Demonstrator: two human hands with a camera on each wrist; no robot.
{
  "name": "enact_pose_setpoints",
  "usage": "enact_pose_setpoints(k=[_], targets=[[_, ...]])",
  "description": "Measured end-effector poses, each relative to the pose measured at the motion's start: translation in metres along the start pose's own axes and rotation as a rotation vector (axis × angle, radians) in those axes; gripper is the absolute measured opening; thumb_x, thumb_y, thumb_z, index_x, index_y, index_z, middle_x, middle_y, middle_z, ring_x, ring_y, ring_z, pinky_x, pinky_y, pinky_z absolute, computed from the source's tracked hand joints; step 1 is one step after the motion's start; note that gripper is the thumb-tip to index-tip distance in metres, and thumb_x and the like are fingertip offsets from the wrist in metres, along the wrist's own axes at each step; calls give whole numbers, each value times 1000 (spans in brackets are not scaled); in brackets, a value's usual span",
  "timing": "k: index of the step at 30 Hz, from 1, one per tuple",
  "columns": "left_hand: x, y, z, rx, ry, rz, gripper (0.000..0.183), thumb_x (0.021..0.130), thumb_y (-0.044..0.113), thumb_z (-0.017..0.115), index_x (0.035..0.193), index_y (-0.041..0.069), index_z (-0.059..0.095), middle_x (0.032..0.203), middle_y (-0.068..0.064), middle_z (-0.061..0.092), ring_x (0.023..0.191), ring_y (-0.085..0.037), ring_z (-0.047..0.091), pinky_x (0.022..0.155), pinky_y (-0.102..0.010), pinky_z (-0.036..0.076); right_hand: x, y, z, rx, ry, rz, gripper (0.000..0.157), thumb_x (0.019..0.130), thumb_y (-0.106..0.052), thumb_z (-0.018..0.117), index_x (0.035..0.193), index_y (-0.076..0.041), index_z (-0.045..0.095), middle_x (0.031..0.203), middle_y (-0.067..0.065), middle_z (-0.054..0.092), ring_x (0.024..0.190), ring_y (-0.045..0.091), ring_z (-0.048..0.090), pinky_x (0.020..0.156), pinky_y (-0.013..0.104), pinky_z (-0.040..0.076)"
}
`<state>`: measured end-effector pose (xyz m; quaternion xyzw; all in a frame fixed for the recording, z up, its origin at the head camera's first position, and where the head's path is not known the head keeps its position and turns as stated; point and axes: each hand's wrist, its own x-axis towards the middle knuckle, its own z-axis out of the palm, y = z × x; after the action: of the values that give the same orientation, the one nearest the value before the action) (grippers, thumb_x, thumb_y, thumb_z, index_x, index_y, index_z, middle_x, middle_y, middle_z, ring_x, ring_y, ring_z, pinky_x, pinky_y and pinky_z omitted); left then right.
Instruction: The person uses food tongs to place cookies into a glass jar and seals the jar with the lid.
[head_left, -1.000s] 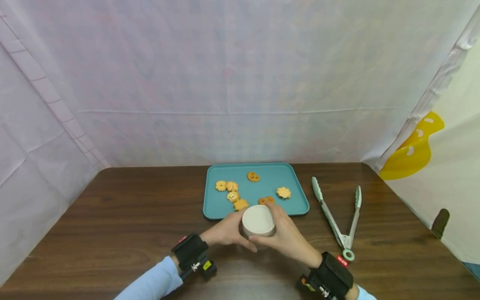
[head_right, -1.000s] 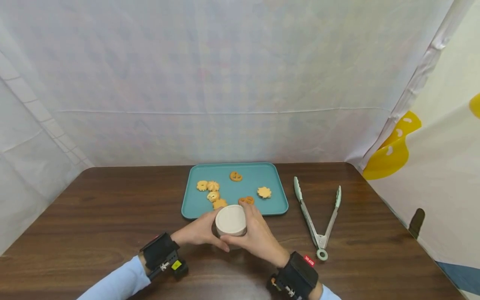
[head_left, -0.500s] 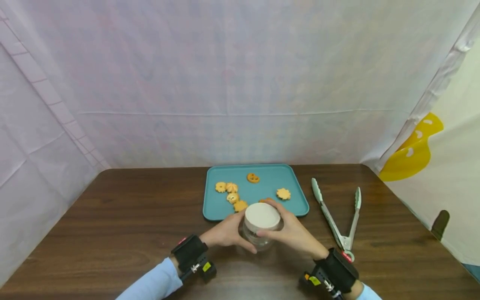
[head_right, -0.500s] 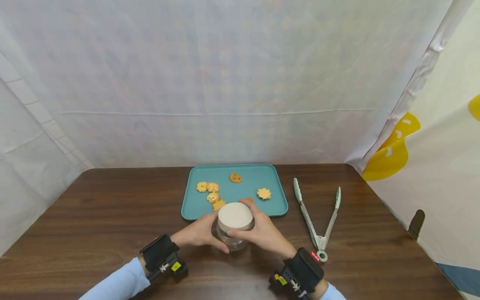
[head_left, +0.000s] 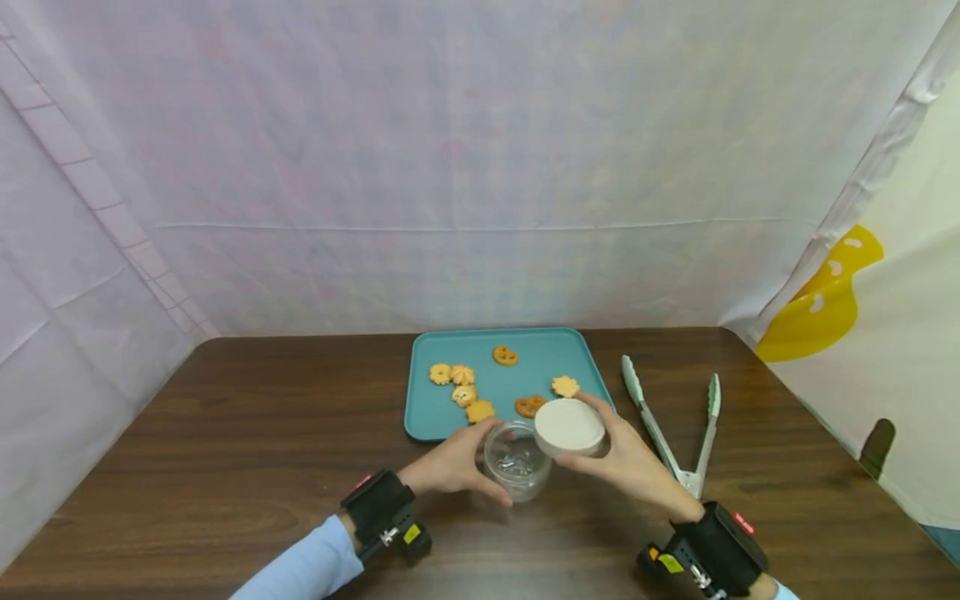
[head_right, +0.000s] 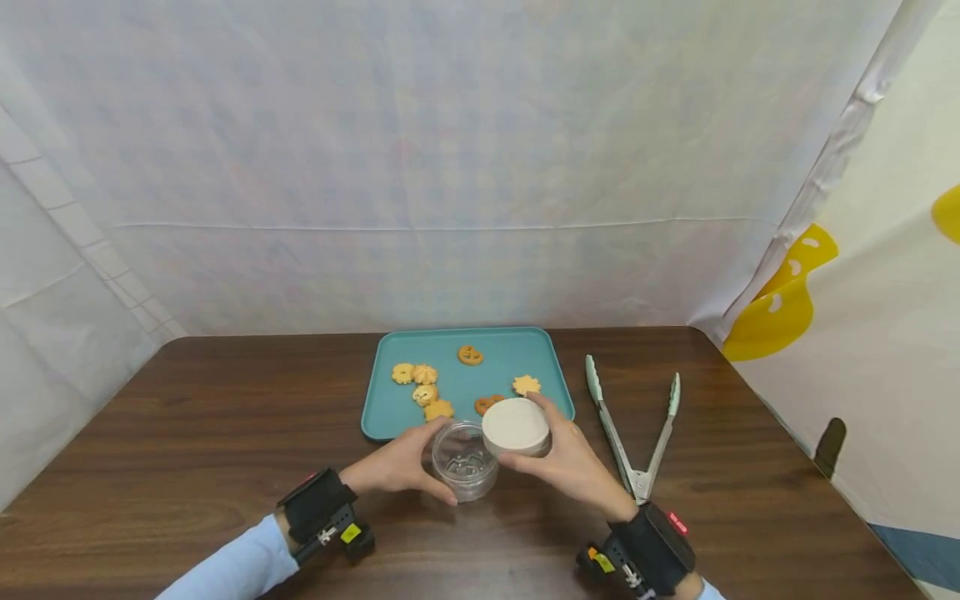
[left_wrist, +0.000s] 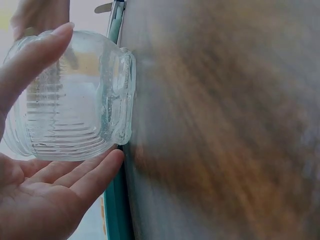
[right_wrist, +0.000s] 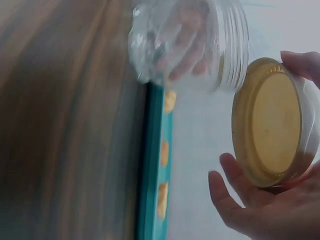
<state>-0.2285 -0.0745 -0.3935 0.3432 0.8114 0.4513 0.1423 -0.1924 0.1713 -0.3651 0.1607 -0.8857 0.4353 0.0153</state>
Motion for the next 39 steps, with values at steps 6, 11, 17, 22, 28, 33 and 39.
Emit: enact_pose_setpoints(k=[6,11,17,22,28,33,39], targets=[[-1,0,0,-44,-10,-5,81,61,14,81,128,3,36,124,-12,49,116,-26,47,95,-32,42,-11,14,-14,-112,26,52,81,72,-30,73,134,-2,29,121,26,45,100,36,51,72,38,49],[-1,-1,-1,-63,-17,-4,82,62,12,81,130,2,35,124,-13,47,113,-27,49,91,-26,45,-15,24,-18,-201,18,31,86,67,-28,77,129,9,30,116,29,46,97,39,52,68,39,50],[-2,0,-1,-72,-25,-17,82,62,11,81,130,1,34,124,-14,47,110,-26,51,89,-24,46,-16,35,-14,-292,17,38,87,64,-33,78,125,11,35,117,29,47,99,39,51,72,45,49],[-2,0,0,-66,-25,-16,82,63,11,80,129,1,34,125,-13,47,110,-27,51,89,-25,46,-14,40,-14,-338,-10,43,85,61,-33,80,121,12,39,111,26,51,94,35,53,72,43,48],[-2,1,0,-58,-24,-10,82,63,12,80,130,1,34,124,-13,47,109,-27,51,88,-24,46,-13,42,-13,-437,-36,29,85,57,-34,82,116,13,44,107,24,52,93,33,51,74,43,47],[-2,1,1,-56,-26,-2,82,63,12,80,130,2,34,124,-14,47,108,-27,52,87,-24,47,-12,42,-12,-476,-54,64,86,55,-34,83,117,12,45,108,23,51,94,33,49,73,42,47],[-2,1,1,-80,-43,-1,83,62,11,80,131,4,34,127,-15,45,111,-29,49,90,-27,45,-11,41,-12,-515,-58,61,90,53,-37,83,117,12,45,103,22,51,92,32,49,72,42,47]])
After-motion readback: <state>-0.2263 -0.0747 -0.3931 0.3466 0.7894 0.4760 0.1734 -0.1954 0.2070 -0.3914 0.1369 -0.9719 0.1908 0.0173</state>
